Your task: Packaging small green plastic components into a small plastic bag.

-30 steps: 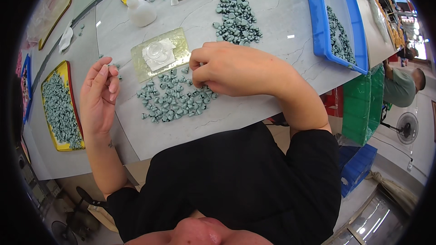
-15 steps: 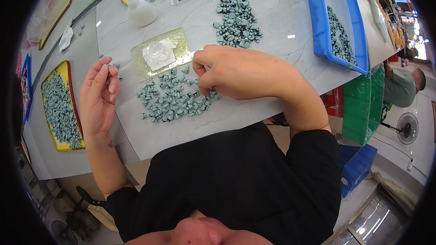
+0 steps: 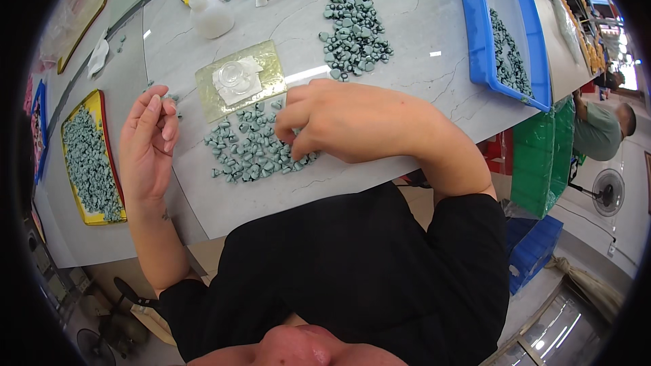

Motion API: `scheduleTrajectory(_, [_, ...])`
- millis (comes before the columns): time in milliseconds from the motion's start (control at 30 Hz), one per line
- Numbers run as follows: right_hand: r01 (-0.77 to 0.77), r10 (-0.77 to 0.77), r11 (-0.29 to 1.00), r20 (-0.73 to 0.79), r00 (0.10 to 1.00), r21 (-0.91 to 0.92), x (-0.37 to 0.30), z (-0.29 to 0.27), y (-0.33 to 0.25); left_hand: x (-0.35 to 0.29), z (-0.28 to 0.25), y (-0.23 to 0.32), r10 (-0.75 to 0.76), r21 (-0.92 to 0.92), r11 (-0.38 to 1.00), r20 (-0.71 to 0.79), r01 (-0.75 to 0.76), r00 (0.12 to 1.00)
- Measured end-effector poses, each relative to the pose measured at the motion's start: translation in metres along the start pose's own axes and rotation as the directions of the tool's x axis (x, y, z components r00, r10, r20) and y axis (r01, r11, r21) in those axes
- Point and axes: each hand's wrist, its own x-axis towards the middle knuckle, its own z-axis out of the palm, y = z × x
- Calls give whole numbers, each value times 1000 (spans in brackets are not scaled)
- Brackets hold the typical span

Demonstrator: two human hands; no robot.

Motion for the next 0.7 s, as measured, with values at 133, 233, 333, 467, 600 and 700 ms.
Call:
scheduleTrajectory(133, [7, -5, 999, 68, 998, -34, 0, 0, -2, 0, -1, 0, 2, 2, 1000, 1, -2, 1000])
scheduleTrajectory(233, [-11, 13, 999, 71, 997, -33, 0, -2, -2, 0, -2, 1, -1, 4, 1000, 0, 1, 1000])
scheduleTrajectory(333, [74, -75, 996, 26, 997, 43, 2, 2, -5, -1, -3, 2, 3, 0, 1000, 6, -3, 1000])
scheduleTrajectory(467, [63, -63, 998, 87, 994, -3, 7, 3, -12, -1, -7, 3, 3, 0, 1000, 9, -3, 1000])
scheduleTrajectory(600, [14, -9, 999, 113, 994, -47, 9, -1, -12, 1, -13, 4, 8, 1, 1000, 14, -8, 1000])
scheduleTrajectory(700, [0, 1, 998, 21, 1000, -69, 16, 5, -6, 2, -19, 5, 10, 4, 1000, 17, -10, 1000])
